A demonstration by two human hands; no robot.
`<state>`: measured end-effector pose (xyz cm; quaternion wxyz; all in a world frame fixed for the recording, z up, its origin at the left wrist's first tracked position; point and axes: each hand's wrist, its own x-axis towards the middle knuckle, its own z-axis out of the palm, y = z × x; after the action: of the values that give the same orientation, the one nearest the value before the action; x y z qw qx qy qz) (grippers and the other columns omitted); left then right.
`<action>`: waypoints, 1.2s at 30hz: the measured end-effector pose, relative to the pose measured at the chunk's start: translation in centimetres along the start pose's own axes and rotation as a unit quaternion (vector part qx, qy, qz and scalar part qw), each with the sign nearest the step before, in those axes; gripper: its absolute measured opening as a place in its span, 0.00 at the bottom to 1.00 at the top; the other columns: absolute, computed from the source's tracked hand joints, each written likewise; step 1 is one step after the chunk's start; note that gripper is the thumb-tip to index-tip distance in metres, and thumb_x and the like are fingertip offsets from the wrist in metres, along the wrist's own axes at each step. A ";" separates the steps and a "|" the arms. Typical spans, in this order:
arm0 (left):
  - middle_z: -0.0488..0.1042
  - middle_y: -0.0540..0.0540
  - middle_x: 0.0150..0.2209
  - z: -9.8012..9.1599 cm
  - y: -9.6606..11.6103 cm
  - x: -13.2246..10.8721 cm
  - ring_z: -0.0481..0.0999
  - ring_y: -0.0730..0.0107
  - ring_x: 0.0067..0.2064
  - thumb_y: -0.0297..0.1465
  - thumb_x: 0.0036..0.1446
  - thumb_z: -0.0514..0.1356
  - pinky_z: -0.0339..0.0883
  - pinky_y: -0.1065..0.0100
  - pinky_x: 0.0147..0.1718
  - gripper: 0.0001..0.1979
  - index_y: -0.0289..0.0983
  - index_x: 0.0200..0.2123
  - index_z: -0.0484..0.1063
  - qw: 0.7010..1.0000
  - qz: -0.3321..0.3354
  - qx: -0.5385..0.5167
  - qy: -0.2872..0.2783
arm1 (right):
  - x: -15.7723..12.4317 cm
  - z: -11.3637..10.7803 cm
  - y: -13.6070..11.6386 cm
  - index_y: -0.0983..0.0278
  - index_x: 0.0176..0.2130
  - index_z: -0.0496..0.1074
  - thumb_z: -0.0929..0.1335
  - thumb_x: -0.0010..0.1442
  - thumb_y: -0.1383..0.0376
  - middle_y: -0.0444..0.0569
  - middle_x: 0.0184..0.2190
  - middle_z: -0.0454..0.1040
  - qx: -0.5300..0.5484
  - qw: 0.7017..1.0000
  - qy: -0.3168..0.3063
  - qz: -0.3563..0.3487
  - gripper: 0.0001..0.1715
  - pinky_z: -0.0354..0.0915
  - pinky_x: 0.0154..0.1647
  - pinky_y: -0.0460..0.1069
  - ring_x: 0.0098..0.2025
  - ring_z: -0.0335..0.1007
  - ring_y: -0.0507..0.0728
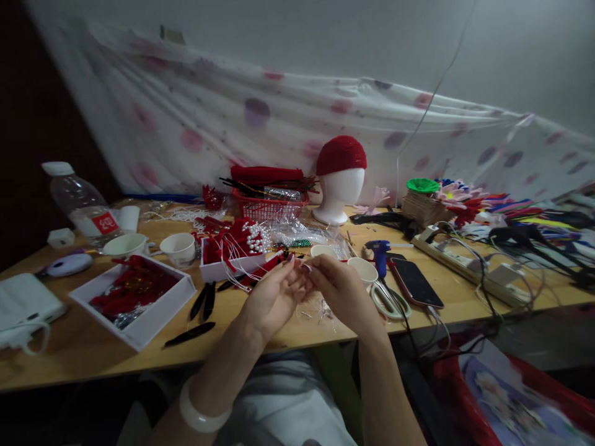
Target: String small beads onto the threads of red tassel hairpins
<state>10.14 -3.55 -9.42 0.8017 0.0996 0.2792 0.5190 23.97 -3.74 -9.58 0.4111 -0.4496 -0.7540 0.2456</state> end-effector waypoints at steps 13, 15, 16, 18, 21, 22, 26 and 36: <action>0.53 0.55 0.21 -2.0 2.1 -1.7 0.56 0.80 0.20 0.23 0.67 0.49 0.58 0.76 0.21 0.16 0.34 0.25 0.64 0.980 0.102 -0.079 -0.148 | -1.8 0.9 -0.2 0.62 0.34 0.75 0.66 0.65 0.65 0.45 0.28 0.77 0.058 0.993 -0.103 -0.006 0.09 0.62 0.32 0.46 0.31 0.71 0.54; 0.50 0.55 0.22 -2.6 2.2 -2.1 0.54 0.79 0.21 0.24 0.64 0.53 0.58 0.76 0.22 0.13 0.35 0.25 0.64 0.972 0.109 -0.059 -0.199 | -1.7 1.0 -0.4 0.62 0.36 0.78 0.68 0.65 0.62 0.46 0.31 0.79 0.064 0.993 -0.100 -0.014 0.09 0.63 0.34 0.47 0.33 0.72 0.55; 0.49 0.56 0.22 -2.8 2.3 -2.3 0.53 0.79 0.21 0.25 0.63 0.56 0.57 0.76 0.22 0.12 0.35 0.25 0.63 0.969 0.112 -0.045 -0.213 | -1.6 1.1 -0.5 0.62 0.37 0.79 0.68 0.65 0.59 0.47 0.32 0.79 0.078 0.993 -0.084 -0.009 0.11 0.64 0.35 0.47 0.35 0.72 0.56; 0.47 0.56 0.22 -3.1 2.3 -2.6 0.50 0.79 0.21 0.26 0.59 0.60 0.55 0.77 0.21 0.11 0.36 0.25 0.63 0.967 0.117 -0.016 -0.225 | -1.4 1.3 -0.6 0.62 0.40 0.80 0.67 0.65 0.53 0.49 0.35 0.80 0.141 0.989 -0.036 0.025 0.18 0.66 0.38 0.48 0.37 0.73 0.57; 0.46 0.58 0.20 -3.3 2.3 -2.6 0.44 0.80 0.20 0.30 0.55 0.65 0.49 0.78 0.18 0.13 0.36 0.25 0.64 0.966 0.128 0.050 -0.221 | -1.1 2.3 -0.9 0.63 0.39 0.81 0.67 0.60 0.43 0.51 0.34 0.80 0.278 0.954 -0.019 0.108 0.28 0.69 0.38 0.50 0.37 0.75 0.58; 0.46 0.59 0.20 -3.3 2.3 -2.5 0.42 0.80 0.19 0.31 0.54 0.67 0.47 0.78 0.17 0.14 0.36 0.25 0.64 0.964 0.136 0.074 -0.215 | -1.1 2.8 -1.0 0.63 0.38 0.82 0.68 0.58 0.41 0.52 0.34 0.80 0.317 0.939 -0.036 0.131 0.30 0.70 0.38 0.51 0.37 0.75 0.58; 0.45 0.61 0.17 -3.7 2.1 -2.0 0.38 0.82 0.18 0.37 0.50 0.70 0.40 0.78 0.15 0.16 0.37 0.25 0.65 0.960 0.171 0.135 -0.178 | -0.9 4.7 -1.2 0.64 0.35 0.82 0.69 0.53 0.37 0.53 0.34 0.81 0.406 0.892 -0.087 0.178 0.34 0.72 0.38 0.52 0.38 0.76 0.59; 0.50 0.61 0.14 -4.5 0.8 -2.0 0.45 0.83 0.16 0.47 0.48 0.70 0.42 0.77 0.15 0.20 0.37 0.27 0.71 0.920 0.258 0.274 -0.111 | 0.6 5.7 -2.1 0.61 0.28 0.79 0.82 0.40 0.60 0.42 0.28 0.80 0.615 0.762 0.040 0.199 0.15 0.71 0.38 0.44 0.31 0.76 0.50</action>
<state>6.38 -5.57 -12.04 0.6070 0.4407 0.2841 0.5971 18.02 -4.23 -10.92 0.5709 -0.2495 -0.3172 0.7150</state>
